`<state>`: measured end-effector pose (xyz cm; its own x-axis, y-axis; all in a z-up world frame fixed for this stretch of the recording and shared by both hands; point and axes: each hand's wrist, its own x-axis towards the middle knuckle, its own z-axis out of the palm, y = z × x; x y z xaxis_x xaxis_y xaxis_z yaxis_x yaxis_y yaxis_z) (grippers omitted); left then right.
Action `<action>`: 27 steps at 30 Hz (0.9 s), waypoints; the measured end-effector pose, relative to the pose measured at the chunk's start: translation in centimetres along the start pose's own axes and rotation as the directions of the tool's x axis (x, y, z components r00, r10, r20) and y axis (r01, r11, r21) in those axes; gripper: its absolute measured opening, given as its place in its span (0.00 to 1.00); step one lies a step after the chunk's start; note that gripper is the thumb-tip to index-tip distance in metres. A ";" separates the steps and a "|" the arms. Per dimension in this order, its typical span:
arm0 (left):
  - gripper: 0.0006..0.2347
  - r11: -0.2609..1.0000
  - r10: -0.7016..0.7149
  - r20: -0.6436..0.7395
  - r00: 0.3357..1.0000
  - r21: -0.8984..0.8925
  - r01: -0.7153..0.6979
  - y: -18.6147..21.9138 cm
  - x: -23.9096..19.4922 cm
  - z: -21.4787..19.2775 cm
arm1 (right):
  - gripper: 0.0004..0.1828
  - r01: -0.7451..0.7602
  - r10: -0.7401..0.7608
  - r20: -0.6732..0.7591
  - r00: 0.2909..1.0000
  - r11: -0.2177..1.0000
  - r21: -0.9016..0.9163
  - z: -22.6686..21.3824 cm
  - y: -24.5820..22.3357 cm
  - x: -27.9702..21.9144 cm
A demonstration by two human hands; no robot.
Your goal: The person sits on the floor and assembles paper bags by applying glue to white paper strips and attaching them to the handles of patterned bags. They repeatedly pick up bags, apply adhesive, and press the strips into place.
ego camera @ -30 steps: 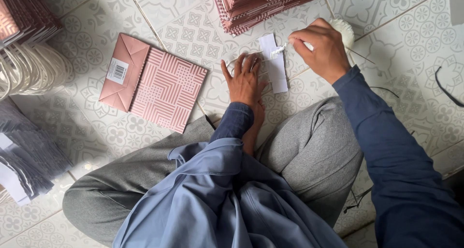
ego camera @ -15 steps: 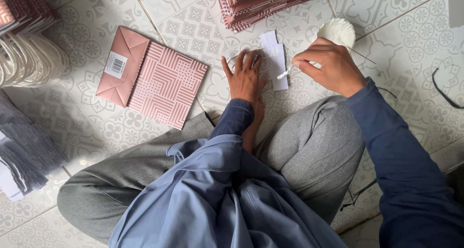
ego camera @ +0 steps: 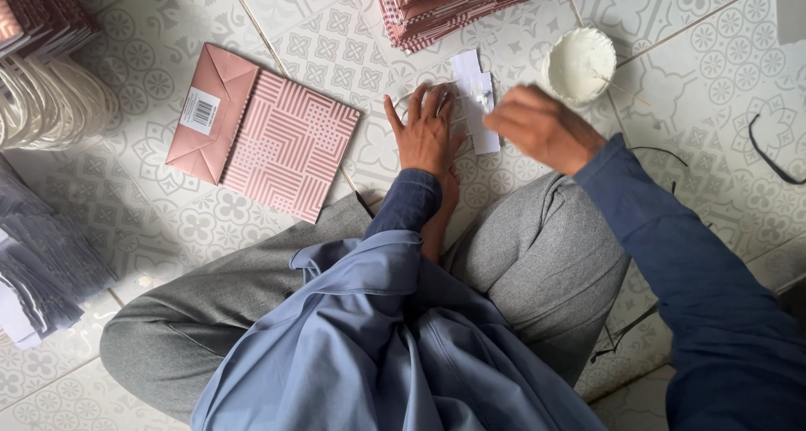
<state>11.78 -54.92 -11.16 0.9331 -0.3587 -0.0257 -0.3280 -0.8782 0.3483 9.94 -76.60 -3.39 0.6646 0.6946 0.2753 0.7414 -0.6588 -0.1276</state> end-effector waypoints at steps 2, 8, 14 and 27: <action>0.31 1.000 -0.003 0.000 1.000 -0.009 0.003 0.0 0.0 0.2 | 0.13 0.008 -0.012 0.084 0.996 0.999 0.048 -0.5 -1.6 -1.3; 0.30 1.000 -0.010 -0.015 1.000 0.005 0.010 -0.1 0.0 0.4 | 0.17 -0.015 -0.023 0.206 0.978 0.983 0.181 -5.9 -3.4 0.1; 0.31 1.000 0.000 -0.016 1.000 0.011 0.000 -0.2 0.0 0.5 | 0.12 -0.142 0.121 0.085 0.989 0.940 0.309 -2.5 0.6 -1.0; 0.32 1.000 -0.003 0.010 1.000 0.023 0.003 0.0 0.1 0.3 | 0.12 -0.085 0.052 0.128 0.990 0.958 0.272 -6.1 -3.4 0.0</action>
<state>11.78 -55.07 -11.42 0.9326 -0.3591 -0.0364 -0.3285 -0.8864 0.3262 6.88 -76.13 2.83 0.7086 0.6906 0.1444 0.6791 -0.6120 -0.4054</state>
